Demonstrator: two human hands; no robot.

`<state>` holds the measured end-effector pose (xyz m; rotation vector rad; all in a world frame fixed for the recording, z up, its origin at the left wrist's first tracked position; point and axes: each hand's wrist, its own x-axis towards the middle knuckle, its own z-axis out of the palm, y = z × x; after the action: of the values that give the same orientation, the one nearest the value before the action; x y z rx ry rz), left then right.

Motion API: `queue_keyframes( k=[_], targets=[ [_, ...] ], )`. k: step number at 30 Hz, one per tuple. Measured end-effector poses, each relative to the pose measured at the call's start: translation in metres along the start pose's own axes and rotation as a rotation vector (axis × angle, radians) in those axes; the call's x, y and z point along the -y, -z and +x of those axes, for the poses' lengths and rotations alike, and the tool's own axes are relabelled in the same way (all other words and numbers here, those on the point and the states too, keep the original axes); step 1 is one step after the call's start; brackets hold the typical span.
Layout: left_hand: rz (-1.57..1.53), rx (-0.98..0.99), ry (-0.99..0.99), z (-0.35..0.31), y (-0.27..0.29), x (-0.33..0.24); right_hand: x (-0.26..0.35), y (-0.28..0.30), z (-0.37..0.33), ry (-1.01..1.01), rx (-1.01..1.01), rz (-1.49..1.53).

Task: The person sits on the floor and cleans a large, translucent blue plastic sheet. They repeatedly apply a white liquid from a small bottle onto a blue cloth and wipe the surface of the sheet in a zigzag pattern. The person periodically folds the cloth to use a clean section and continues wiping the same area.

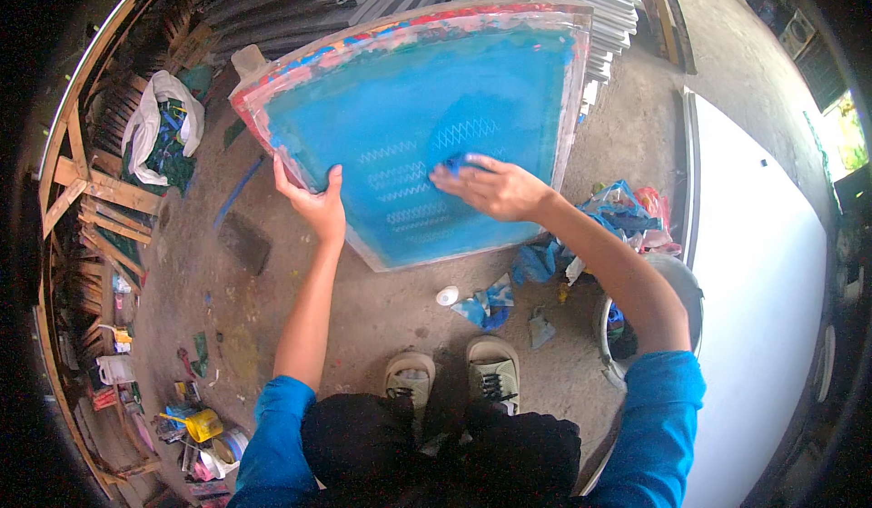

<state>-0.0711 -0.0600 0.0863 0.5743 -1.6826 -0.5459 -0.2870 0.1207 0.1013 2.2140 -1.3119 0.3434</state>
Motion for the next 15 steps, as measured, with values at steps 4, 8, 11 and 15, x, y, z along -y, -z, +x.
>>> queue_keyframes(
  k=[4,8,11,15],
  targets=[
    [-0.009,-0.077,-0.009,0.001,0.0,0.005,-0.023,0.014,-0.004,-0.137,-0.074,-0.235],
    [0.031,-0.074,-0.045,0.001,-0.006,0.003,-0.005,-0.001,-0.032,-0.065,0.088,-0.003],
    [0.013,-0.092,-0.016,0.0,0.001,0.005,-0.012,0.006,-0.035,-0.291,0.056,-0.186],
    [0.045,-0.023,-0.044,0.0,-0.002,0.002,0.003,0.001,-0.053,-0.312,0.139,-0.122]
  ],
)
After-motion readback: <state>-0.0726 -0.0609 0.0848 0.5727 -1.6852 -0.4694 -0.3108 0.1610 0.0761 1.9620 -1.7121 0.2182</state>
